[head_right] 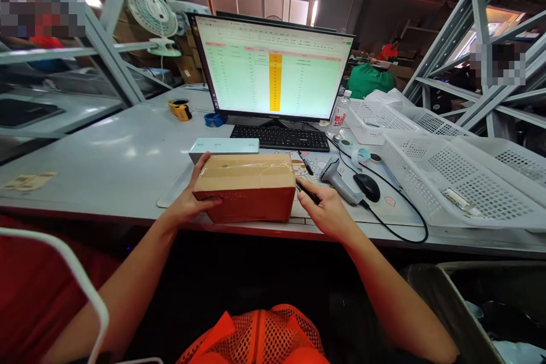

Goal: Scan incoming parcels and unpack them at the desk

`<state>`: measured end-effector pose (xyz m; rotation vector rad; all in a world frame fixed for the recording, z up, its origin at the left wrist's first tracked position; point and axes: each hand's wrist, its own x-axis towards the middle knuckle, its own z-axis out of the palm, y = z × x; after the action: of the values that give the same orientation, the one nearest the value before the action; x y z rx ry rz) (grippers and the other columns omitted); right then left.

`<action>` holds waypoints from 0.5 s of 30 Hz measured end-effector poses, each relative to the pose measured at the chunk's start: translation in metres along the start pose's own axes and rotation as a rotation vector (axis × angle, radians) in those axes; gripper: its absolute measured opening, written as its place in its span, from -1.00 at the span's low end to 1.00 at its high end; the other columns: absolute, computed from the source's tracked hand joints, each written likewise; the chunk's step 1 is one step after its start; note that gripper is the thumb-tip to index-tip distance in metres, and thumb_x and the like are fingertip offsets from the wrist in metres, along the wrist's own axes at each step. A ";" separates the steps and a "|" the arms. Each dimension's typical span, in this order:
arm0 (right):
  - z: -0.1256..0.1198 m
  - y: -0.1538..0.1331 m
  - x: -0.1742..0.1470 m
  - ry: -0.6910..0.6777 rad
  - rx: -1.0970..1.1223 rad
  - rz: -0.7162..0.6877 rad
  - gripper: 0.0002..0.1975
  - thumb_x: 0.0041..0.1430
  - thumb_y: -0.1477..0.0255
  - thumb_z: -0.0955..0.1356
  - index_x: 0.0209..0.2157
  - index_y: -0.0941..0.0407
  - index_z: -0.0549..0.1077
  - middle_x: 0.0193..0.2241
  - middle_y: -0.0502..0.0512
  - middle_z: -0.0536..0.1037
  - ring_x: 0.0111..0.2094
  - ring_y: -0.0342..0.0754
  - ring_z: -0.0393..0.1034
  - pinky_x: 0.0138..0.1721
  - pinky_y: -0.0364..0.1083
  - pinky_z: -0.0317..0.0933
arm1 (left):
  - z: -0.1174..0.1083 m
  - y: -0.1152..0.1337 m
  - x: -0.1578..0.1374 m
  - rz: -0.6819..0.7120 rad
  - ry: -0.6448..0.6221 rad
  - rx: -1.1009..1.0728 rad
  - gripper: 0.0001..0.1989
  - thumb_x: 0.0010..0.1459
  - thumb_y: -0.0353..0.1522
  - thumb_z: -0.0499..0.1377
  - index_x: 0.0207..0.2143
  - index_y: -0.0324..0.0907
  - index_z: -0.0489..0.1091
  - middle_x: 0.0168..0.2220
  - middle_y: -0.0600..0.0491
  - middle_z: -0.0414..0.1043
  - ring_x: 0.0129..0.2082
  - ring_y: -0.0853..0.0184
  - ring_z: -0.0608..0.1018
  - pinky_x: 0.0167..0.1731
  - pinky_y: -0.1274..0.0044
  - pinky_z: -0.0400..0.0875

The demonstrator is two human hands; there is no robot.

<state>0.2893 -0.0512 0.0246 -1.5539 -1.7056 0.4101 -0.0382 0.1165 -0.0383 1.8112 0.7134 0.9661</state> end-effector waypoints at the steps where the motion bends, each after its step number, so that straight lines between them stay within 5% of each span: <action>1: 0.001 0.001 -0.001 0.006 0.007 0.011 -0.47 0.41 0.24 0.32 0.31 0.14 0.48 0.24 0.17 0.54 0.28 0.15 0.43 0.36 0.11 0.26 | 0.004 -0.005 -0.002 0.000 0.012 -0.021 0.45 -0.06 0.00 0.54 0.56 0.09 -0.43 0.53 -0.18 -0.06 0.48 -0.18 0.17 0.44 0.04 0.11; 5: -0.001 0.013 -0.003 0.043 -0.032 0.051 -0.44 0.41 0.17 0.32 0.32 0.11 0.48 0.24 0.20 0.54 0.27 0.17 0.44 0.35 0.15 0.27 | 0.017 -0.019 -0.012 -0.047 -0.053 -0.052 0.29 -0.02 0.05 0.49 0.55 -0.08 -0.15 0.44 -0.27 0.16 0.43 -0.23 0.24 0.41 0.02 0.18; 7: -0.010 0.020 -0.005 0.058 -0.081 0.102 -0.41 0.38 0.12 0.34 0.31 0.12 0.48 0.13 0.24 0.62 0.09 0.18 0.59 0.19 0.15 0.42 | 0.014 -0.010 -0.015 -0.053 -0.029 0.005 0.18 0.01 0.05 0.47 0.52 -0.09 -0.02 0.40 -0.25 0.23 0.39 -0.20 0.31 0.37 0.05 0.27; 11: -0.044 0.018 -0.007 0.164 -0.187 0.202 -0.36 0.30 0.08 0.40 0.28 0.13 0.51 -0.20 0.17 0.72 -0.47 0.04 0.60 -0.29 0.04 0.52 | 0.000 0.057 -0.024 0.112 0.198 0.394 0.18 0.01 0.01 0.47 0.54 0.05 -0.06 0.38 -0.14 0.19 0.34 -0.13 0.34 0.31 0.11 0.34; 15: -0.068 -0.019 -0.002 0.284 -0.455 0.034 -0.47 0.26 0.11 0.45 0.18 0.05 0.60 -0.16 0.17 0.72 -0.31 0.12 0.64 -0.15 0.07 0.48 | 0.019 0.135 -0.029 0.239 0.243 0.995 0.03 0.05 -0.18 0.43 0.51 -0.01 0.08 0.27 -0.21 0.23 0.28 -0.22 0.30 0.30 -0.02 0.21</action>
<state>0.3245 -0.0744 0.0811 -1.8594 -1.6173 -0.1944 -0.0282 0.0314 0.0712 2.7044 1.3034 1.0893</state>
